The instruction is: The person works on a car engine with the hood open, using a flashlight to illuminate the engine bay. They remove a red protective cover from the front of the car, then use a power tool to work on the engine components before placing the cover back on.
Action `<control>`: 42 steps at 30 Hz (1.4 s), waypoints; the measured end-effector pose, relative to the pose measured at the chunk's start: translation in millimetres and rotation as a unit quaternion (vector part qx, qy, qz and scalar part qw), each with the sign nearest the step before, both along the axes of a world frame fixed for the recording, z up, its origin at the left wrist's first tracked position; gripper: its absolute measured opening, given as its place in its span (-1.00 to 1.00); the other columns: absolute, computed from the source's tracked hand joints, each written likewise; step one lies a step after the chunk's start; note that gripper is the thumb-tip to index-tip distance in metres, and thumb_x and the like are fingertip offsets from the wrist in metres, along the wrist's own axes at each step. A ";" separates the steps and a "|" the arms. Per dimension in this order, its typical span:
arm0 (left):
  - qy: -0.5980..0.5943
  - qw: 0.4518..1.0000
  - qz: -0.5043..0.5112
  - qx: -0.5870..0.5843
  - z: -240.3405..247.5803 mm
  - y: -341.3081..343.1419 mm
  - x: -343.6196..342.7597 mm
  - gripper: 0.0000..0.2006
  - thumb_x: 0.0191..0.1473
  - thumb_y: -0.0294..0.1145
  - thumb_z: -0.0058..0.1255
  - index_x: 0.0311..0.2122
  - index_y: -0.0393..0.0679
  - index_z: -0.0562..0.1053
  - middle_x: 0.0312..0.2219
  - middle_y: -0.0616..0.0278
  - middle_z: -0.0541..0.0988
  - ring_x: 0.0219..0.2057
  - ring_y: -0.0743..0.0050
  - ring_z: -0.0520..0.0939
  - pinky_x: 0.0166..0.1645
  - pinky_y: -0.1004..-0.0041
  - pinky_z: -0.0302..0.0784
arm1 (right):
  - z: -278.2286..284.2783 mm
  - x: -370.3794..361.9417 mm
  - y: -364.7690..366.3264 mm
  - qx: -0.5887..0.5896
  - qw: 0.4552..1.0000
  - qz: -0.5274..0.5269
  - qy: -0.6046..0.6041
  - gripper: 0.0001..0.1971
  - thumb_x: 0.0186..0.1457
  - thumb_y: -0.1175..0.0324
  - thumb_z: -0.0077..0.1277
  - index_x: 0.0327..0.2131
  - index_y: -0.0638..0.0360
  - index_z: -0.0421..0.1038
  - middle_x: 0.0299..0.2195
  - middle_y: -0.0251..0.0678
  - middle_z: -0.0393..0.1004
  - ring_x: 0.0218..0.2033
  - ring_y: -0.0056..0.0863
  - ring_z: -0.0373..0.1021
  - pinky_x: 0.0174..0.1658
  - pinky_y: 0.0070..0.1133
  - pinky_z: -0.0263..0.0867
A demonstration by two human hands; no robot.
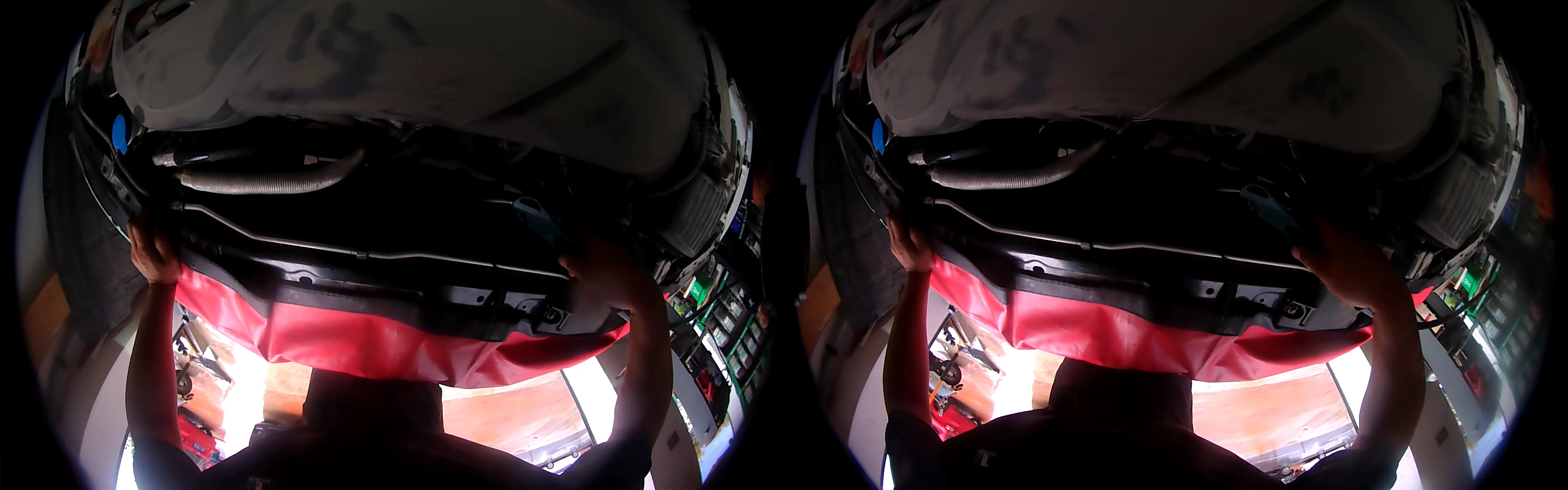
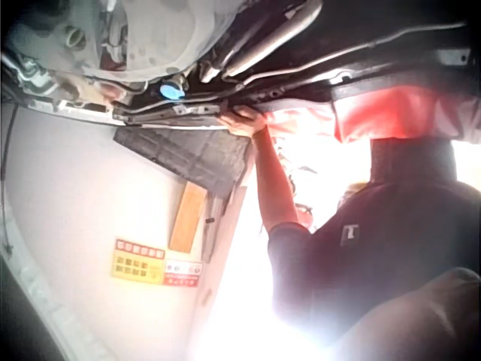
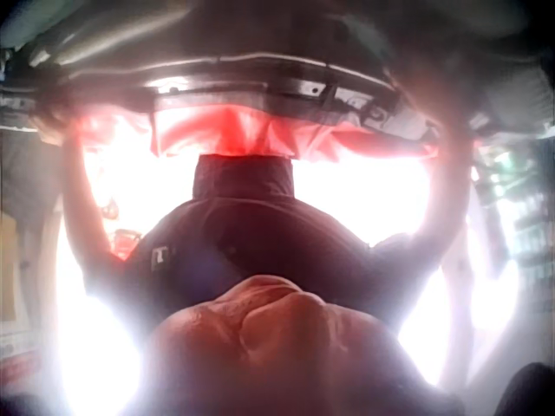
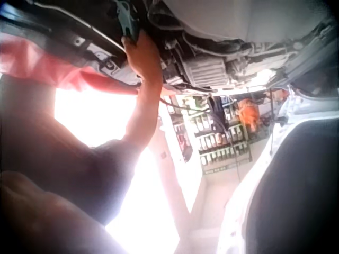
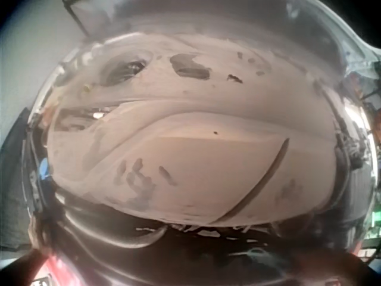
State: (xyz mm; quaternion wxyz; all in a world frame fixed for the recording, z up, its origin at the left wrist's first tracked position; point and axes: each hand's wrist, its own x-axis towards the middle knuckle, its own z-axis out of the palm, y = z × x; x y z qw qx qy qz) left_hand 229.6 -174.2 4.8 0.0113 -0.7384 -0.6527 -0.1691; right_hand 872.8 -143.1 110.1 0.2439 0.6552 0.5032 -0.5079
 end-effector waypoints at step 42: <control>0.022 1.000 0.013 0.008 7.5 -0.8 2.1 -0.70 0.04 -0.41 -0.14 -0.10 -0.13 0.47 -0.26 0.02 0.52 -0.30 -0.11 0.58 -0.26 0.19 0.51 | -12.8 -79.6 5.3 0.233 0.949 0.205 -0.060 -0.68 0.22 0.24 0.01 -0.05 0.22 0.36 -0.39 -0.04 0.53 -0.39 -0.06 0.51 -0.31 -0.26 0.41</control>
